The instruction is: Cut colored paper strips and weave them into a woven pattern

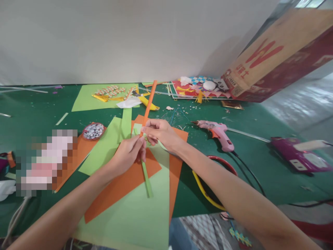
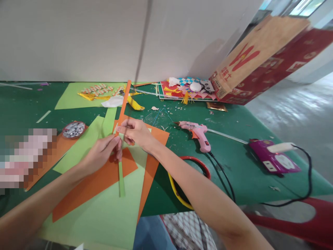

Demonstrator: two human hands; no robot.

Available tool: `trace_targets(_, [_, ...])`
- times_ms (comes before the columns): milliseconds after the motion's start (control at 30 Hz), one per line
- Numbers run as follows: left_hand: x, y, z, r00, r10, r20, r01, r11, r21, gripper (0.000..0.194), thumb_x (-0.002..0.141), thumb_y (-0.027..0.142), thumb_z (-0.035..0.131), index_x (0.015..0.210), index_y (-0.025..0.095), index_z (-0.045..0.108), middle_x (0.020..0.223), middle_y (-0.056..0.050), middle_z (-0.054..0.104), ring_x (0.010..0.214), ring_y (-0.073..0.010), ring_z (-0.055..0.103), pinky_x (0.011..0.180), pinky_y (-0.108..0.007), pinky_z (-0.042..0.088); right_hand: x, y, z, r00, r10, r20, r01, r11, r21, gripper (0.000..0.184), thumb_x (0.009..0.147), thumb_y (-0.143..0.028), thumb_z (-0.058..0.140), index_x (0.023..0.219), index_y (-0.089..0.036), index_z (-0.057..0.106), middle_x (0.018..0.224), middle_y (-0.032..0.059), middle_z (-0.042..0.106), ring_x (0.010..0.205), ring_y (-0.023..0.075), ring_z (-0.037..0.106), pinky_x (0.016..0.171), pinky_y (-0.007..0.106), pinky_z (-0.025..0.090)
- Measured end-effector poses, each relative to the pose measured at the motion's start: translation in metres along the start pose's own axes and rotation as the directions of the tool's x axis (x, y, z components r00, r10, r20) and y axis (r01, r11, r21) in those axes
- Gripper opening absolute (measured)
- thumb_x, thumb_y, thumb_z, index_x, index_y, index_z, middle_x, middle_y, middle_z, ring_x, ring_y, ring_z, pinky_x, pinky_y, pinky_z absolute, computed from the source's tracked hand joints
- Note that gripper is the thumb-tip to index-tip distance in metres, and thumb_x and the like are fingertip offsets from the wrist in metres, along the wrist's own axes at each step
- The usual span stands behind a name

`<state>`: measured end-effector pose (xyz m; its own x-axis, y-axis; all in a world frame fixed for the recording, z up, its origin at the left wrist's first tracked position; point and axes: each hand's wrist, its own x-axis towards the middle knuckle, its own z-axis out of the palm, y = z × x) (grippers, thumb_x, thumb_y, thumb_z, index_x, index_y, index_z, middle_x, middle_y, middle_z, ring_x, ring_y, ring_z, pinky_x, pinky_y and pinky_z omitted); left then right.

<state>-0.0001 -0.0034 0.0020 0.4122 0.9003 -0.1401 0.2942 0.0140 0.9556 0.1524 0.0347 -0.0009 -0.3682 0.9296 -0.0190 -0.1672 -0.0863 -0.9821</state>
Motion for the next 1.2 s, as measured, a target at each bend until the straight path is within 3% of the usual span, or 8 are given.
trace_targets(200, [0.0001, -0.0025, -0.0006, 1.0, 0.0, -0.009, 0.0, 1.0, -0.019, 0.032, 0.097, 0.037, 0.032, 0.072, 0.02, 0.045, 0.053, 0.003, 0.057, 0.046, -0.0103, 0.05, 0.045, -0.021, 0.038, -0.0017, -0.0019, -0.0002, 0.996, 0.041, 0.08, -0.041, 0.999, -0.012, 0.035, 0.065, -0.042, 0.078, 0.063, -0.017, 0.053, 0.04, -0.0093, 0.044, 0.037, 0.0051, 0.042, 0.04, 0.02, 0.029])
trace_targets(567, [0.0011, 0.0004, -0.0012, 1.0, -0.013, -0.015, 0.013, 1.0, 0.006, 0.03, 0.094, 0.034, 0.036, 0.069, 0.02, 0.045, 0.052, 0.002, 0.057, 0.046, -0.0094, 0.049, 0.047, -0.02, 0.042, 0.001, 0.0029, -0.0016, 0.999, 0.03, 0.039, -0.03, 0.999, 0.012, 0.036, 0.065, -0.042, 0.078, 0.061, -0.018, 0.05, 0.04, -0.007, 0.05, 0.033, 0.0044, 0.04, 0.036, 0.019, 0.028])
trace_targets(933, [0.001, -0.0001, -0.0002, 1.0, -0.011, 0.012, 0.011, 1.0, -0.01, 0.032, 0.094, 0.037, 0.035, 0.069, 0.02, 0.043, 0.05, 0.002, 0.057, 0.043, -0.0095, 0.047, 0.045, -0.02, 0.04, 0.0, 0.0009, 0.0026, 0.999, 0.051, 0.019, -0.051, 0.999, 0.0, 0.037, 0.063, -0.042, 0.079, 0.062, -0.019, 0.049, 0.04, -0.0086, 0.046, 0.032, 0.0045, 0.039, 0.034, 0.02, 0.024])
trace_targets(1200, [0.0009, 0.0008, -0.0013, 1.0, -0.008, 0.021, 0.01, 0.996, -0.092, 0.034, 0.096, 0.036, 0.032, 0.072, 0.019, 0.048, 0.054, 0.001, 0.058, 0.045, -0.0107, 0.05, 0.04, -0.02, 0.039, -0.0022, -0.002, 0.0012, 0.997, 0.03, 0.073, -0.031, 0.999, 0.02, 0.033, 0.066, -0.04, 0.077, 0.064, -0.017, 0.053, 0.043, -0.0077, 0.049, 0.039, 0.0054, 0.045, 0.042, 0.02, 0.035])
